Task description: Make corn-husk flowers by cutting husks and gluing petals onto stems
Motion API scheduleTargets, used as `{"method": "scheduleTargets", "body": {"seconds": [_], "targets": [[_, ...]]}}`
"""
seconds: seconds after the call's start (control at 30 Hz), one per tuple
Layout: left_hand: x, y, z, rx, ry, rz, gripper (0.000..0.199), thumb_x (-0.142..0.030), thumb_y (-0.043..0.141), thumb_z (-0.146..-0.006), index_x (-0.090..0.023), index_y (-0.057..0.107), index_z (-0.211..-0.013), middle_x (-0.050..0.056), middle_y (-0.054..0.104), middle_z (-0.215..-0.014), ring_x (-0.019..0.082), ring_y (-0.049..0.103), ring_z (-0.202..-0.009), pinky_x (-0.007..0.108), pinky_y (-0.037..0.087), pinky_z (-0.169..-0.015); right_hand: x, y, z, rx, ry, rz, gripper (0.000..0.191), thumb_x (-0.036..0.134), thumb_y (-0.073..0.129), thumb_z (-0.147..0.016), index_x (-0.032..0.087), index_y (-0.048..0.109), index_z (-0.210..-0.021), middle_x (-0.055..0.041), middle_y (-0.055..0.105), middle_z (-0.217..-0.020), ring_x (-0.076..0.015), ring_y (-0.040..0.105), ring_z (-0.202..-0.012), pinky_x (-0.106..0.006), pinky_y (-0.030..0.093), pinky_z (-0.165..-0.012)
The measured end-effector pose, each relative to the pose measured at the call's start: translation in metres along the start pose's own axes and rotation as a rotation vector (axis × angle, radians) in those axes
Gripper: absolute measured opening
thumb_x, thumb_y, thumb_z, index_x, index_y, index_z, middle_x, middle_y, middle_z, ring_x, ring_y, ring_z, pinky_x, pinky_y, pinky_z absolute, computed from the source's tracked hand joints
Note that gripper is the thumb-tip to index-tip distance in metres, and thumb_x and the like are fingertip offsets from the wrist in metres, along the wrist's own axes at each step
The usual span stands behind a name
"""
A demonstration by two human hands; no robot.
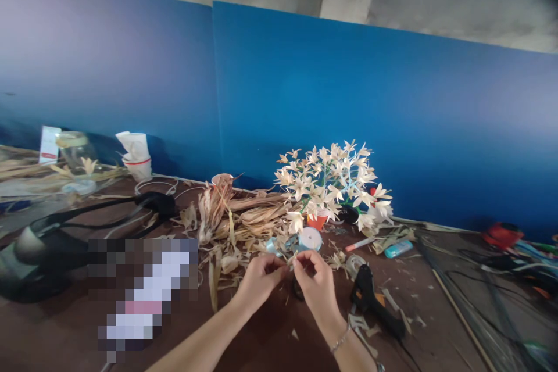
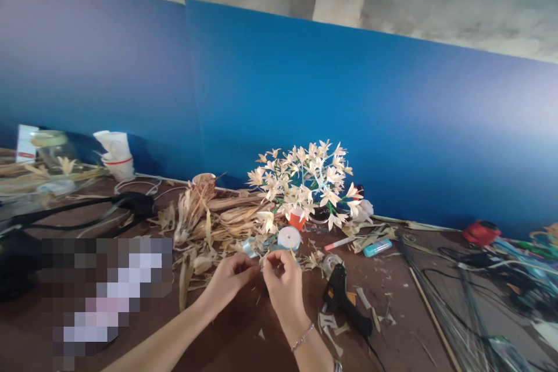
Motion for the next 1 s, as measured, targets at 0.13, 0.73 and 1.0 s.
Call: {"method": "scheduleTargets", "body": {"seconds": [0.13,0.73,1.0], "targets": [[-0.0013,0.0001,0.0008,-0.008,0.012,-0.025,0.024,-0.034,0.06,-0.069,-0.012,0.061,-0.06,-0.002,0.052,-0.053,0.01,0.044,-0.051,0.02,0.032,-0.05,0.0007,0.0,0.0016,-0.01,0.004,0.009,0.01,0.026,0.053,-0.077,0.016,0.058,-0.075,-0.0042,0.062,-0.07,-0.0156,0.056,-0.063,-0.024,0.045,-0.058],[0.0075,0.0006,-0.0006,0.007,0.038,-0.029,0.021,-0.032,0.06,-0.07,-0.012,0.063,-0.065,-0.002,0.053,-0.055,0.01,0.043,-0.053,0.021,0.032,-0.051,0.0052,-0.0004,0.0036,-0.024,-0.039,0.077,0.008,0.024,0.053,-0.077,0.017,0.056,-0.073,-0.0037,0.061,-0.071,-0.0155,0.055,-0.064,-0.024,0.044,-0.059],[-0.0011,0.0,-0.0004,0.04,-0.06,0.073,0.027,-0.039,0.061,-0.068,-0.012,0.06,-0.065,-0.003,0.049,-0.051,0.009,0.04,-0.049,0.021,0.028,-0.048,0.0071,-0.0075,0.0019,-0.07,-0.001,-0.066,0.016,0.032,0.052,-0.08,0.017,0.056,-0.086,-0.0024,0.059,-0.074,-0.0148,0.054,-0.066,-0.023,0.044,-0.061]]}}
Point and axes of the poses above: each hand's wrist, its own z-axis away from the middle knuckle, its own y-axis out of the palm, x = y × z, the point moved 1 cm from there along -z, towards the middle knuckle
